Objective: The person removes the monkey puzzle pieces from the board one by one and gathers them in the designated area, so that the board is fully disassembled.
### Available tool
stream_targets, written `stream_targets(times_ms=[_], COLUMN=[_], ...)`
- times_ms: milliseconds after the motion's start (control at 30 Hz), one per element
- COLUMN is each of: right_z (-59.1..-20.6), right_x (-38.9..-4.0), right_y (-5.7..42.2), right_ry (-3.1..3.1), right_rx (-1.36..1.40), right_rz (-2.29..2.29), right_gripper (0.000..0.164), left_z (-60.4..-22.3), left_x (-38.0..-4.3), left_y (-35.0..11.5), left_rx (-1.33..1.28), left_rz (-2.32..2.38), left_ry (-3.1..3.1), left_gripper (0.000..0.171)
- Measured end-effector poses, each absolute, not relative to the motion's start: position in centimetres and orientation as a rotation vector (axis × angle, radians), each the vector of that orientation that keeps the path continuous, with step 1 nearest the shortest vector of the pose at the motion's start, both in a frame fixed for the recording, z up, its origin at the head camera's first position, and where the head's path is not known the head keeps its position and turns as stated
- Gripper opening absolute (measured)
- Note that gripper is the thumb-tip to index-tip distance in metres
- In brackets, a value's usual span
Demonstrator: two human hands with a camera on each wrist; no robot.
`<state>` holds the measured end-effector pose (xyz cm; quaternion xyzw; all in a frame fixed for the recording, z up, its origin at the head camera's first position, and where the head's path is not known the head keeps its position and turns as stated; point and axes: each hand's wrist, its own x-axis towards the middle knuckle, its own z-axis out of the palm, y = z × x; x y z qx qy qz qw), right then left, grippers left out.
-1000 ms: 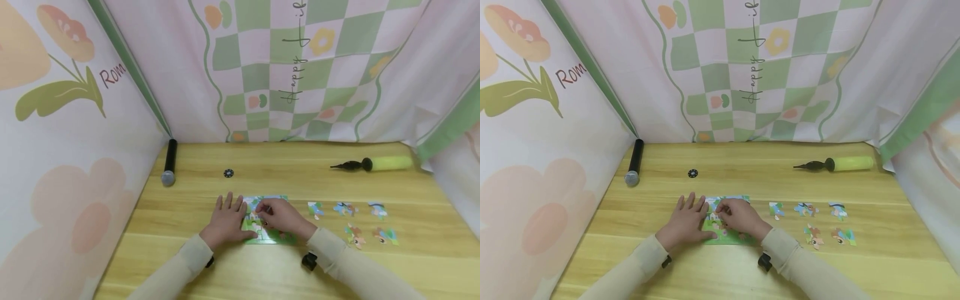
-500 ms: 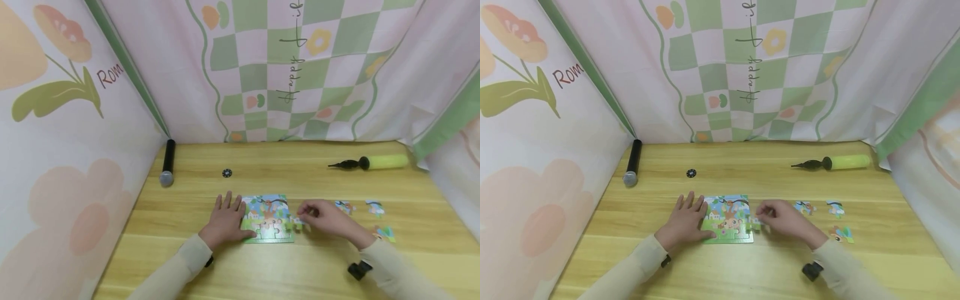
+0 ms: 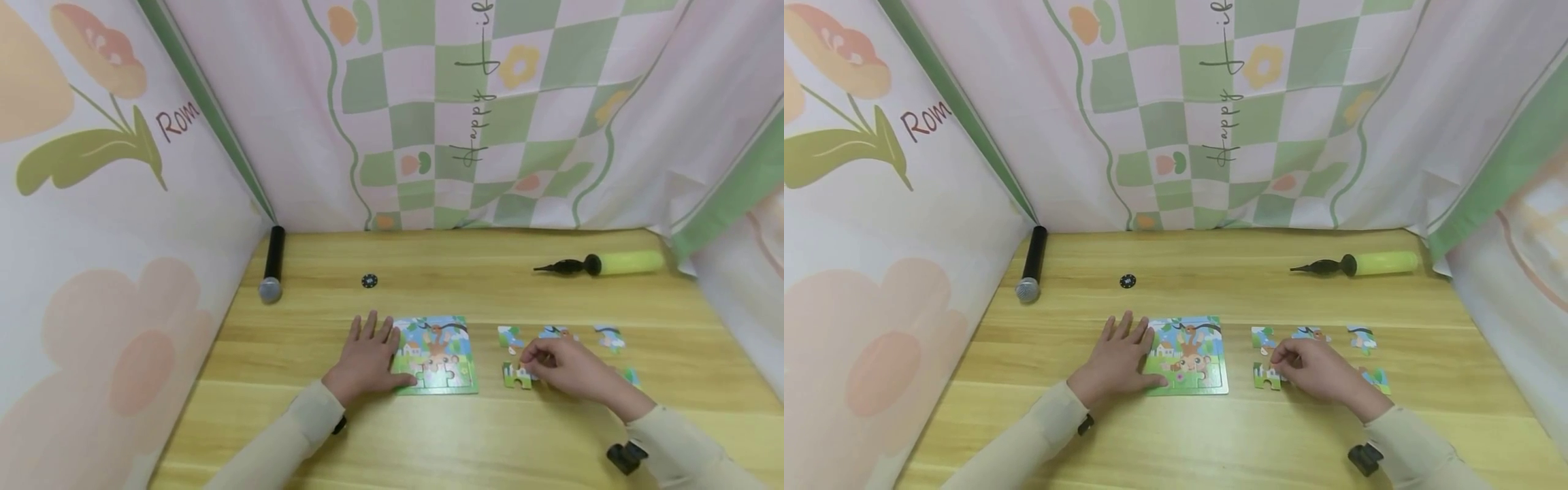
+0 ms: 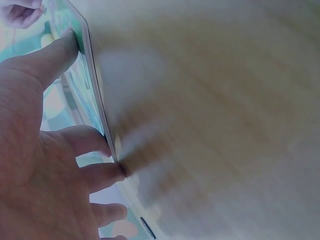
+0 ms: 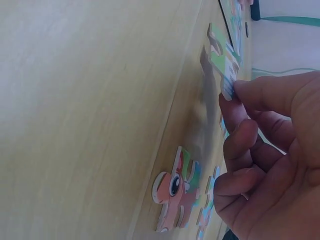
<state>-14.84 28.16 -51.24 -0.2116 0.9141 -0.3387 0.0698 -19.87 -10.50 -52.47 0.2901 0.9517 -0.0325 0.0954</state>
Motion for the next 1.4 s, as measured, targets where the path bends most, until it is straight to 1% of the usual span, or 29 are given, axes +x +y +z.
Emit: stream_targets(times_ms=[133,367,733,867,967,1200,1400], right_z=[-51.3,-51.3,-50.5,-50.1,-50.0,-50.5,-51.2], right_x=[-15.0,-14.8,-15.6,-16.2,-16.6,-16.9,-16.4], right_y=[28.2,28.2,26.7,25.4,23.9,19.9,18.2], right_ry=[2.740,2.808,2.789,2.744,2.703,2.628,2.748], right_rx=[-0.643,-0.565,-0.641,-0.616,-0.646,-0.817,-0.907], right_rz=[-1.024,-0.974,-0.977,-1.002,-1.033,-1.014,-0.839], right_gripper=[0.003,0.003,0.010,0.014,0.016,0.030,0.028], left_z=[-52.5,-52.3,-52.1,-51.7,-51.6,-52.6,-52.8], left_x=[-19.9,-19.8,-20.3,-20.2,-20.2,-19.9,-20.2], left_y=[-10.4,-10.4,-10.5,-9.9,-9.1,-8.1,-7.5], left_rx=[0.865,0.862,0.870,0.885,0.910,0.867,0.858], left_rz=[-0.092,-0.082,0.047,0.152,0.170,-0.041,-0.018], left_ry=[2.820,2.812,2.798,2.809,2.812,2.773,2.786], left_gripper=[0.108,0.108,0.107,0.105,0.106,0.117,0.119])
